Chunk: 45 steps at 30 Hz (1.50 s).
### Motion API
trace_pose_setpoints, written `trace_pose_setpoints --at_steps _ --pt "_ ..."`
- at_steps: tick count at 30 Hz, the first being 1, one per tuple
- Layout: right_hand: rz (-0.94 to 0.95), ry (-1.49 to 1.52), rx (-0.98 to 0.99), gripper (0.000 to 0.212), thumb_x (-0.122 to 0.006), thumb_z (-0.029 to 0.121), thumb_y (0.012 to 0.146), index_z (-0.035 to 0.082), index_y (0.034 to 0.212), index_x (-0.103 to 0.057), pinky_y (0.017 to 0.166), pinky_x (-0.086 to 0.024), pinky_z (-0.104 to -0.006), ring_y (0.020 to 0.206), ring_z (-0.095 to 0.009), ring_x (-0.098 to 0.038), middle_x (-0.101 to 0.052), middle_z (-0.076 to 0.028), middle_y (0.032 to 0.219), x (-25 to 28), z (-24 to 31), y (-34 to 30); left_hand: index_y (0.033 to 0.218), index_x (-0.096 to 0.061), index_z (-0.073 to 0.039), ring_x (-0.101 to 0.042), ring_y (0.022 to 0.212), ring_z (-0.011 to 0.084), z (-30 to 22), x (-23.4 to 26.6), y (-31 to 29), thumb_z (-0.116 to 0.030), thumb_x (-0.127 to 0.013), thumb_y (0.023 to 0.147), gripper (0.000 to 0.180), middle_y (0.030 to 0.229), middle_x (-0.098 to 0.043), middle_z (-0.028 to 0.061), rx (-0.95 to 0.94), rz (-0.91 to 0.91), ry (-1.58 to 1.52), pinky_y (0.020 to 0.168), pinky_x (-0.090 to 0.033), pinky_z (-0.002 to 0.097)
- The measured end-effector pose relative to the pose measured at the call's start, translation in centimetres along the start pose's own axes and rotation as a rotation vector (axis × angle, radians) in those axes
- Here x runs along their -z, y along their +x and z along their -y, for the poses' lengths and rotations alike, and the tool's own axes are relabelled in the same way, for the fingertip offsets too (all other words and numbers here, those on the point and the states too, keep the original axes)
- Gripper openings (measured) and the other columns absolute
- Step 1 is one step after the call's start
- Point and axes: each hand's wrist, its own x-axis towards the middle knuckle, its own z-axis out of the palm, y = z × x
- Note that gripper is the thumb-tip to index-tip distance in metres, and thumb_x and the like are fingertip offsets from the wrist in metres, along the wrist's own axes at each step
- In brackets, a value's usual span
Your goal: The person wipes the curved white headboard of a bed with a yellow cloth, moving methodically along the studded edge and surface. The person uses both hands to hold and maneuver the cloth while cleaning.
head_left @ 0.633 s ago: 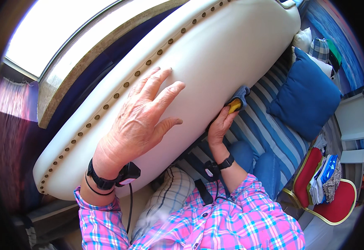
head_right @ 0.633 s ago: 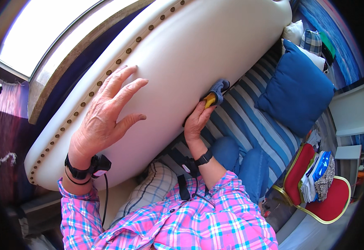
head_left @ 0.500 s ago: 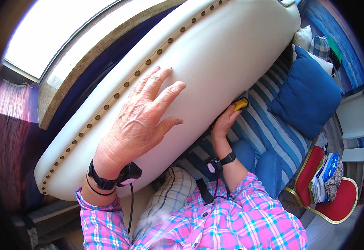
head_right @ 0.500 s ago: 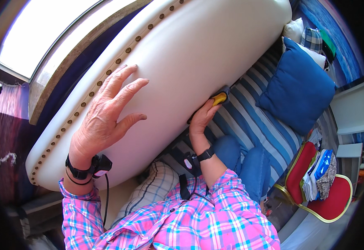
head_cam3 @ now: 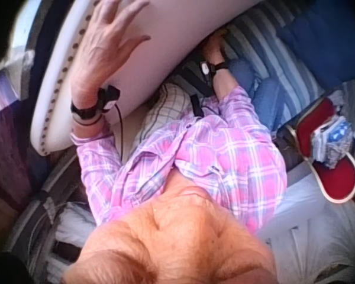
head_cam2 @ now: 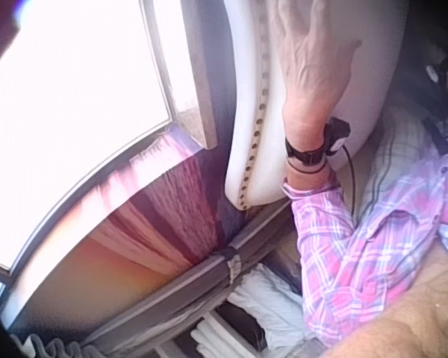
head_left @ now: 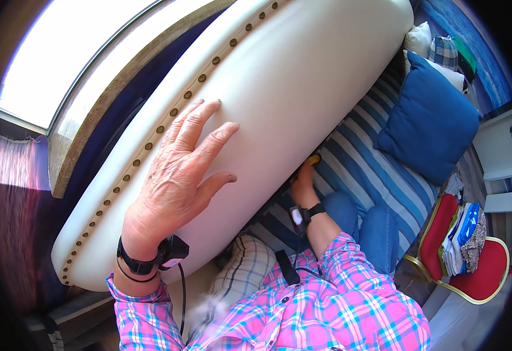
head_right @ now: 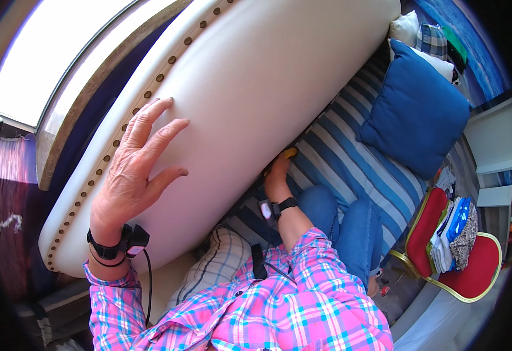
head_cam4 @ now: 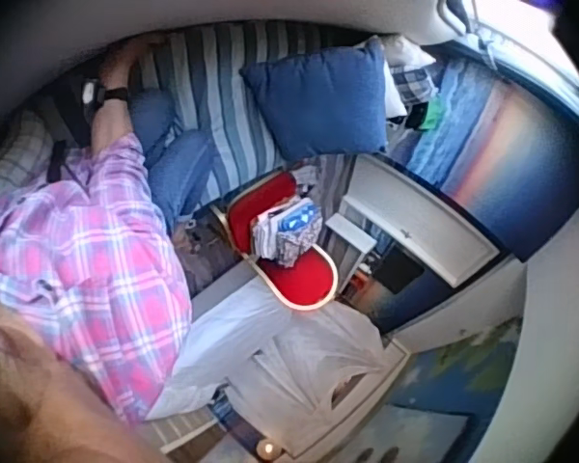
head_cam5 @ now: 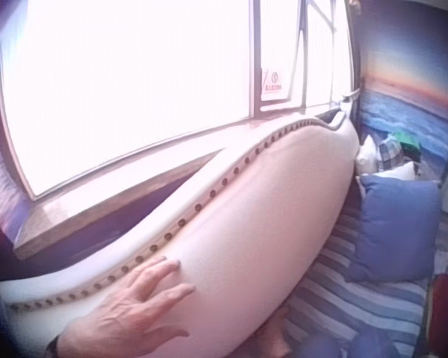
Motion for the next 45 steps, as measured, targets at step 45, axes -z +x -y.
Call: trace_pose_setpoints --at_steps 45 --pt "0.313 -0.701 1.547 0.059 -0.055 0.012 0.108 0.002 0.163 -0.037 0.129 -0.026 -0.0530 0.158 -0.048 -0.033 -0.037 -0.025 0.170 -13.6 12.7 -19.0 0.153 -0.056 -0.012 -0.025 0.160 0.0517 -5.9 -4.4 3.8 -0.021 -0.094 0.072 0.091 0.167 -0.041 0.0197 -0.186 0.179 0.321 0.133 -0.019 0.0603"
